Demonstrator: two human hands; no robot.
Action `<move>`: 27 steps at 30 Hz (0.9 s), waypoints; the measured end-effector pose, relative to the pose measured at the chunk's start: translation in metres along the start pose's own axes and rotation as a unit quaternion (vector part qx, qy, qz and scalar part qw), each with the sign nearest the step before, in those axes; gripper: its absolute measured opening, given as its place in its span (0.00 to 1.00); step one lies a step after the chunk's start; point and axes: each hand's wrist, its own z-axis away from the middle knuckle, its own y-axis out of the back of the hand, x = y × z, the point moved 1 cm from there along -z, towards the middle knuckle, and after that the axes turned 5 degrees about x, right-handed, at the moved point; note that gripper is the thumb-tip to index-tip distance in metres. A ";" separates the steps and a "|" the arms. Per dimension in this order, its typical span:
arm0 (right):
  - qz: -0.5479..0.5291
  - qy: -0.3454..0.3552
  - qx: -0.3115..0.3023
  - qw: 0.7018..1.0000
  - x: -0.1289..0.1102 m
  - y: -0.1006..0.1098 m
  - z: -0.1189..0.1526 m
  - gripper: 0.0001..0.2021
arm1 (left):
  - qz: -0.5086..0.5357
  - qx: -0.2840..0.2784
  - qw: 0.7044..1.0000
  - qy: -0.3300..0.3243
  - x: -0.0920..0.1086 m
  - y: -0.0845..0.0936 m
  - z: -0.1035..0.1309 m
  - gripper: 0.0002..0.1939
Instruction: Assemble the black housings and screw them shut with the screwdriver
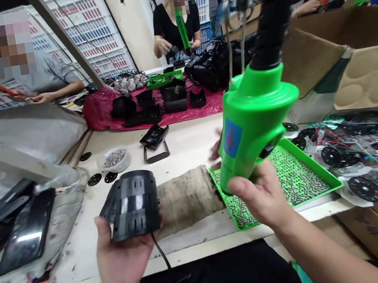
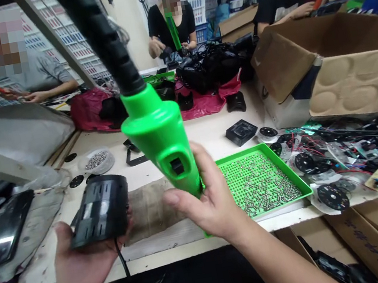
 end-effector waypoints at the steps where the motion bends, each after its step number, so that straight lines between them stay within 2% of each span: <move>1: 0.043 0.061 0.047 0.996 -0.002 0.000 0.001 0.22 | 0.030 -0.004 0.999 0.029 -0.007 0.005 0.001 0.40; 2: 0.085 0.125 0.079 0.985 -0.004 0.000 0.003 0.19 | 0.060 -0.008 0.997 0.048 -0.013 0.010 0.001 0.42; 3: 0.130 0.180 0.083 0.972 -0.005 -0.001 0.005 0.16 | 0.085 -0.016 0.994 0.062 -0.019 0.013 0.001 0.44; 4: 0.183 0.212 0.047 0.959 -0.005 -0.003 0.006 0.13 | 0.107 -0.030 0.991 0.070 -0.024 0.017 0.001 0.44; 5: 0.245 0.217 -0.023 0.945 -0.004 -0.007 0.007 0.10 | 0.126 -0.048 0.988 0.075 -0.028 0.019 0.001 0.44; 6: 0.321 0.195 -0.119 0.919 0.000 -0.013 0.007 0.08 | 0.139 -0.067 0.985 0.080 -0.031 0.020 0.001 0.43; 8: 0.465 0.110 -0.298 0.826 0.014 -0.024 0.007 0.06 | 0.150 -0.099 0.978 0.102 -0.034 0.020 0.002 0.42; 10: 0.556 0.048 -0.387 0.734 0.030 -0.034 0.006 0.07 | 0.147 -0.099 0.978 0.111 -0.034 0.018 0.003 0.38; 11: 0.578 0.035 -0.405 0.707 0.037 -0.039 0.006 0.07 | 0.142 -0.083 0.980 0.109 -0.034 0.016 0.003 0.36; 12: 0.588 0.031 -0.413 0.695 0.044 -0.042 0.006 0.06 | 0.136 -0.061 0.983 0.104 -0.033 0.014 0.004 0.33; 16: 0.605 0.028 -0.418 0.676 0.058 -0.047 0.006 0.04 | 0.108 0.027 0.990 0.088 -0.032 0.009 0.007 0.22; 18: 0.605 0.026 -0.412 0.681 0.055 -0.046 0.006 0.04 | 0.098 0.027 0.992 0.075 -0.034 0.008 0.008 0.21; 20: 0.602 0.026 -0.397 0.693 0.046 -0.046 0.006 0.04 | 0.094 -0.004 0.994 0.053 -0.038 0.006 0.008 0.23; 22: 0.573 0.033 -0.374 0.728 0.032 -0.047 0.007 0.05 | 0.087 -0.041 0.995 0.029 -0.042 0.003 0.009 0.27; 25: 0.452 0.064 -0.341 0.822 0.013 -0.054 0.013 0.05 | 0.068 -0.057 0.996 0.008 -0.048 -0.001 0.009 0.33; 26: 0.417 0.082 -0.338 0.840 0.008 -0.057 0.016 0.05 | 0.062 -0.054 0.997 0.005 -0.049 -0.003 0.009 0.35; 27: 0.399 0.100 -0.339 0.846 0.006 -0.060 0.019 0.05 | 0.056 -0.049 0.997 0.002 -0.050 -0.004 0.009 0.36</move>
